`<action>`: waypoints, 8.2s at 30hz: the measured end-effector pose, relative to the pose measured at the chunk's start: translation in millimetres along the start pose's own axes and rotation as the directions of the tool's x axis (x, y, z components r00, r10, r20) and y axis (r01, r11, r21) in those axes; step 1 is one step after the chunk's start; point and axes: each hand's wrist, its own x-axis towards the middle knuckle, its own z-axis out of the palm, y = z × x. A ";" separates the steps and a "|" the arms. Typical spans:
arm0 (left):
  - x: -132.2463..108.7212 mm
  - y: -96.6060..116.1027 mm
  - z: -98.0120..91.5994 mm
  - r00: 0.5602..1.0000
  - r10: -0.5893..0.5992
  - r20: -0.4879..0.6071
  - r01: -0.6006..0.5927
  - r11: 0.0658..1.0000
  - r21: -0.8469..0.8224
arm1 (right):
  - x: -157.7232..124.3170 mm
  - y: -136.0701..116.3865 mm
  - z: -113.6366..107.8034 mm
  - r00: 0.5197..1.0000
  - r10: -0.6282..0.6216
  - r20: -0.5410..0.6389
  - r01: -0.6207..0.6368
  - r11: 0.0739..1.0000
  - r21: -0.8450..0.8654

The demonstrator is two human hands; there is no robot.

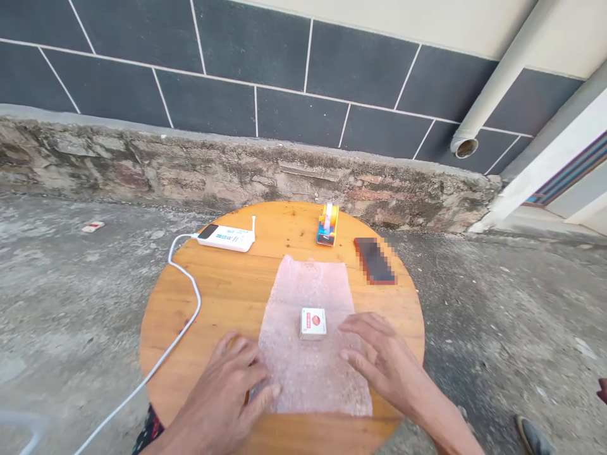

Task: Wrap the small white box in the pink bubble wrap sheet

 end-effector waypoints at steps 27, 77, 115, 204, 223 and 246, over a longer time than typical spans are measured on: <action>5.0 -2.6 15.4 0.969 0.033 -0.247 -0.021 0.998 0.053 | -27.0 33.0 9.8 0.915 -0.028 -0.403 -0.063 0.975 -0.212; 20.5 3.3 6.9 0.981 0.094 -0.170 -0.110 0.990 -0.085 | 13.6 -21.3 31.0 0.974 0.224 -0.029 -0.176 0.833 0.525; 32.1 3.3 1.5 0.989 0.101 -0.110 -0.123 0.968 -0.219 | 86.9 -14.8 74.0 0.909 0.418 0.008 -0.197 0.412 0.890; 33.7 -39.5 28.7 0.925 0.019 -0.379 -0.067 0.991 -0.113 | -51.9 65.6 -0.2 0.885 0.240 -0.399 -0.314 0.940 -0.131; 36.5 -43.9 29.3 0.880 -0.174 -0.442 0.109 0.979 -0.170 | 3.3 4.0 23.7 0.939 0.224 -0.261 -0.211 0.974 0.077; 36.2 -41.7 28.1 0.884 -0.204 -0.421 0.132 0.972 -0.194 | 49.2 -16.1 85.2 0.987 0.013 -0.163 0.000 0.997 0.080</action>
